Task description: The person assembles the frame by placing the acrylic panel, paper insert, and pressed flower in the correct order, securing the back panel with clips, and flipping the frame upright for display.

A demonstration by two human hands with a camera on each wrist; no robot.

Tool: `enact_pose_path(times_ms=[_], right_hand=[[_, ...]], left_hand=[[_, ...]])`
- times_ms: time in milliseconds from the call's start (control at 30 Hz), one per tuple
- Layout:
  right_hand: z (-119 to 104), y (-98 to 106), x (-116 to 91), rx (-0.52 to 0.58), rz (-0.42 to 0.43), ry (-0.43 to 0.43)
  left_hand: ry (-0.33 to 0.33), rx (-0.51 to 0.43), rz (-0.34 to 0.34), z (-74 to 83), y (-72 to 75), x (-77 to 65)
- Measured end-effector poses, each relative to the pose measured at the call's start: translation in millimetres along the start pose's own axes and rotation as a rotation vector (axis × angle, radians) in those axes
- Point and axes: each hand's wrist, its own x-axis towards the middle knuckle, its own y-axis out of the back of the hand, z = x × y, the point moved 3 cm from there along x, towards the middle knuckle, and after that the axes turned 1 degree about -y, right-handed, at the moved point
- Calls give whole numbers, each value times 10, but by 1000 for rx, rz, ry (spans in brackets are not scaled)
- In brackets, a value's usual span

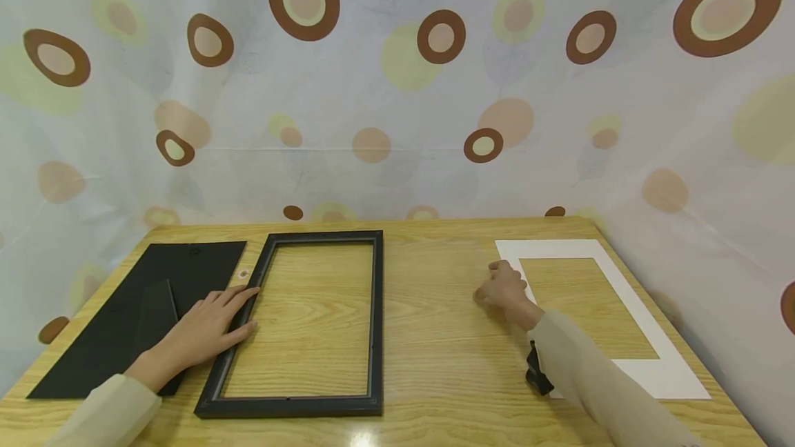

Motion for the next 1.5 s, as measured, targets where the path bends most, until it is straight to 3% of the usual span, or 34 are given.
enact_pose_path(times_ms=[133,233,433,667,933,1500], right_hand=[[-11,-11,-39,-140,37,42],[-17,-20,-77,-143,20,87],[12,-10,-105,11,-65,138],[49,39,-67,204,-109,117],[38,64,-36,279,-87,55],[52,123,0,315,-70,71]], left_hand=[[-5,-1,3,0,2,6],[-8,-2,4,2,7,8],[-9,-5,1,4,14,8],[-3,-13,-4,-6,2,6],[-2,-13,-5,-10,-19,5],[-1,-15,-2,1,-7,-1]])
